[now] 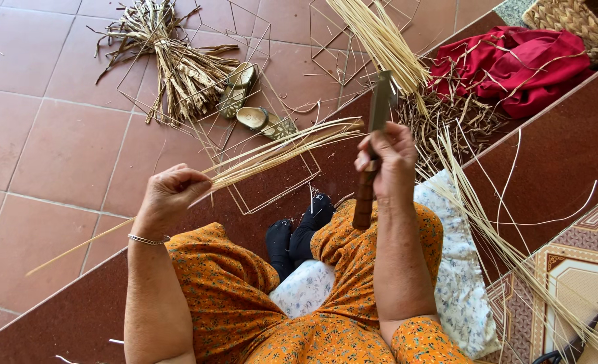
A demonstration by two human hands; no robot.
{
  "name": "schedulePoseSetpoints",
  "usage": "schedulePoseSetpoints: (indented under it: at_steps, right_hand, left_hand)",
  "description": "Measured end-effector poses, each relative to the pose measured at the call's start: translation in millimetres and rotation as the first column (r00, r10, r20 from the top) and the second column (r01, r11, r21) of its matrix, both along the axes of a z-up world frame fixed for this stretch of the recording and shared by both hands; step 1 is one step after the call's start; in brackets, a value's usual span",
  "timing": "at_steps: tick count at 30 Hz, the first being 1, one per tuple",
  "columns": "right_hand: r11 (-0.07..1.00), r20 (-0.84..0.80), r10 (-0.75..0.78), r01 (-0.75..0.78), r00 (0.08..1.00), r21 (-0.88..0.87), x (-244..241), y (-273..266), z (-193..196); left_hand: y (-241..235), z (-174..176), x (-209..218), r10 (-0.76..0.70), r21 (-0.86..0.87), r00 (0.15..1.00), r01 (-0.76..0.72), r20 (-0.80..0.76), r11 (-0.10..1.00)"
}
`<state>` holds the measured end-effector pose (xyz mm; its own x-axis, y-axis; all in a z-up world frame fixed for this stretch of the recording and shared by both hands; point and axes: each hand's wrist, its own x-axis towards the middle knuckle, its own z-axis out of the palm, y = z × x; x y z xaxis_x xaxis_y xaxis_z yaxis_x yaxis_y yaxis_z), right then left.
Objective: The person sits on the floor and uses a knife to split dried plant stalks into thin strips. They hold the stalks in one hand and repeatedly draw the knife along them to separate fibers, discarding the resulting strips onto the floor.
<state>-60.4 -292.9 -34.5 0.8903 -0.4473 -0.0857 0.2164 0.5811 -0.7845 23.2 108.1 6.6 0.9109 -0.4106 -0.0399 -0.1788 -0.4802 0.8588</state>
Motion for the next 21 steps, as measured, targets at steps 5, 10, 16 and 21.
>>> schedulePoseSetpoints:
  at_steps: [5, 10, 16, 21]
  right_hand:
    - [0.998, 0.039, 0.005, -0.007, 0.999, 0.067, -1.5, 3.9, 11.7]
    - [0.899, -0.102, 0.437, -0.437, 0.894, 0.026, -8.6, 60.4, 16.3]
    - [0.764, 0.008, 0.641, -0.639, 0.768, 0.092, -7.4, 91.0, -0.1]
    - [0.883, -0.007, 0.459, -0.455, 0.889, 0.115, -3.1, 48.0, -3.6]
  left_hand:
    - [-3.0, -5.2, 3.9, 0.067, -0.028, 0.997, -0.066, 0.031, 0.997]
    - [-37.2, -12.4, 0.0, -0.029, -0.050, 0.990, 0.037, 0.141, 0.998]
    - [-78.4, -9.0, -17.8, -0.192, -0.055, 0.961, 0.206, 0.197, 0.977]
    - [-61.1, 3.8, -14.3, -0.153, 0.023, 0.987, 0.152, 0.052, 0.988]
